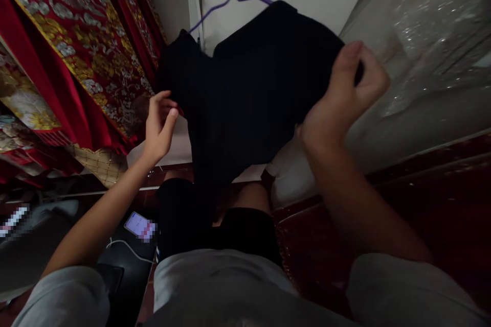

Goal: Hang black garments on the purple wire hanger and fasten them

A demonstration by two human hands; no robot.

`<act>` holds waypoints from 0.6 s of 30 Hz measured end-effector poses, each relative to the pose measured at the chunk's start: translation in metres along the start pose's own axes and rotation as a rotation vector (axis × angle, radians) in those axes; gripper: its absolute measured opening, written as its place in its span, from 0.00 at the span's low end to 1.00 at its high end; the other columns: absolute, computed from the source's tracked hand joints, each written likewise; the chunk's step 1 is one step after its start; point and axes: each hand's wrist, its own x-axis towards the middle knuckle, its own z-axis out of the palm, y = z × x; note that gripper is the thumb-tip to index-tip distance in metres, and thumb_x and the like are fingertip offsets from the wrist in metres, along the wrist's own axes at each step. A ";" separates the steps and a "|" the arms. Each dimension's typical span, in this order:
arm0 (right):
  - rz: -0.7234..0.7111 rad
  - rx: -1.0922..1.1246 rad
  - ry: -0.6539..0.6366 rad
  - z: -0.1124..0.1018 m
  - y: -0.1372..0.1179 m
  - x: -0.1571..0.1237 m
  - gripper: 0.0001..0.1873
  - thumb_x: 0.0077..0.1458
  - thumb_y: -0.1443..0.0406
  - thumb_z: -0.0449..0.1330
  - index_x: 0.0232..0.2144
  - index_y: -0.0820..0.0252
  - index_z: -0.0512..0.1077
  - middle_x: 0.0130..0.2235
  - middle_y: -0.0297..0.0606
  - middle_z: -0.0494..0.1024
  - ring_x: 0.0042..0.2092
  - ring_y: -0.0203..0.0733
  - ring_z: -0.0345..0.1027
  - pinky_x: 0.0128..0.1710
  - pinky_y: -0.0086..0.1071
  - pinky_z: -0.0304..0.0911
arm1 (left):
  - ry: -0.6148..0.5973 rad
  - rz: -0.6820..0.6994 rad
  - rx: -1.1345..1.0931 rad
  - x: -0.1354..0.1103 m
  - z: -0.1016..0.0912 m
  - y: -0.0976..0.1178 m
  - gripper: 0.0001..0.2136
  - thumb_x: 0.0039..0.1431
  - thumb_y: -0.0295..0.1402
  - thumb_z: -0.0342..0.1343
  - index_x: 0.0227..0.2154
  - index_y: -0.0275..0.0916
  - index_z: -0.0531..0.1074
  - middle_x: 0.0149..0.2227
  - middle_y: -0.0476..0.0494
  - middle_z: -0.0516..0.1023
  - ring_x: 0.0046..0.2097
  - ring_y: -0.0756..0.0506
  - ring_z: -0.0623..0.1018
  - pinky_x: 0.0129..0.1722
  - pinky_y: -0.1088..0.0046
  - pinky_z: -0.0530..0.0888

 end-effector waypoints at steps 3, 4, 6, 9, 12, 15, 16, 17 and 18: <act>-0.316 -0.063 -0.453 0.003 -0.039 -0.048 0.17 0.70 0.52 0.52 0.37 0.52 0.76 0.34 0.35 0.75 0.41 0.43 0.74 0.45 0.40 0.69 | -0.103 -0.221 -0.381 0.018 -0.002 0.050 0.22 0.78 0.43 0.25 0.65 0.48 0.55 0.64 0.42 0.68 0.57 0.42 0.79 0.53 0.59 0.79; -0.403 -0.025 -0.675 0.005 -0.045 -0.061 0.15 0.68 0.50 0.55 0.42 0.49 0.77 0.36 0.36 0.77 0.41 0.45 0.75 0.43 0.40 0.71 | -0.142 -0.284 -0.461 0.023 -0.006 0.063 0.20 0.78 0.40 0.29 0.65 0.45 0.56 0.63 0.42 0.69 0.59 0.41 0.79 0.54 0.58 0.80; -0.540 0.109 -1.058 0.012 -0.047 -0.076 0.21 0.61 0.46 0.62 0.52 0.45 0.75 0.43 0.38 0.80 0.45 0.48 0.76 0.44 0.42 0.73 | -0.248 -0.330 -0.461 0.028 -0.020 0.081 0.18 0.71 0.31 0.44 0.61 0.40 0.64 0.59 0.43 0.74 0.60 0.39 0.78 0.56 0.57 0.79; -0.584 0.237 -1.215 0.023 -0.026 -0.071 0.29 0.57 0.45 0.66 0.58 0.42 0.72 0.53 0.38 0.78 0.55 0.52 0.74 0.57 0.48 0.71 | -0.450 -0.265 -0.270 0.021 -0.051 0.090 0.24 0.48 0.21 0.54 0.49 0.37 0.76 0.52 0.47 0.81 0.57 0.37 0.80 0.62 0.53 0.76; -0.396 0.130 -0.835 0.033 0.012 -0.042 0.26 0.60 0.51 0.64 0.59 0.42 0.70 0.58 0.39 0.75 0.64 0.54 0.65 0.68 0.54 0.59 | -0.561 -0.195 -0.129 0.011 -0.089 0.092 0.22 0.44 0.23 0.55 0.43 0.40 0.82 0.47 0.49 0.84 0.53 0.35 0.81 0.60 0.48 0.76; -0.094 0.022 -0.702 0.042 0.050 -0.015 0.25 0.58 0.50 0.66 0.55 0.48 0.73 0.55 0.40 0.76 0.65 0.55 0.64 0.67 0.57 0.59 | -0.586 -0.184 -0.121 0.011 -0.118 0.090 0.14 0.50 0.27 0.58 0.39 0.41 0.83 0.43 0.49 0.84 0.49 0.35 0.83 0.55 0.46 0.77; 0.019 0.021 -0.732 0.044 0.060 -0.008 0.23 0.58 0.48 0.66 0.51 0.51 0.75 0.52 0.39 0.78 0.63 0.55 0.67 0.64 0.56 0.64 | -0.578 -0.178 -0.119 0.015 -0.123 0.086 0.12 0.52 0.29 0.60 0.39 0.40 0.83 0.44 0.49 0.84 0.49 0.35 0.83 0.56 0.45 0.77; 0.131 0.038 -0.746 0.046 0.069 -0.002 0.22 0.59 0.45 0.65 0.46 0.53 0.76 0.46 0.38 0.80 0.59 0.54 0.71 0.59 0.54 0.69 | -0.558 -0.162 -0.102 0.020 -0.126 0.080 0.11 0.54 0.31 0.61 0.40 0.39 0.82 0.44 0.48 0.84 0.49 0.35 0.83 0.56 0.45 0.75; 0.230 0.067 -0.725 0.049 0.077 0.004 0.22 0.60 0.44 0.63 0.42 0.54 0.76 0.41 0.38 0.81 0.54 0.52 0.74 0.55 0.52 0.73 | -0.531 -0.139 -0.063 0.027 -0.128 0.070 0.12 0.55 0.35 0.63 0.42 0.38 0.82 0.44 0.47 0.83 0.50 0.36 0.82 0.57 0.44 0.74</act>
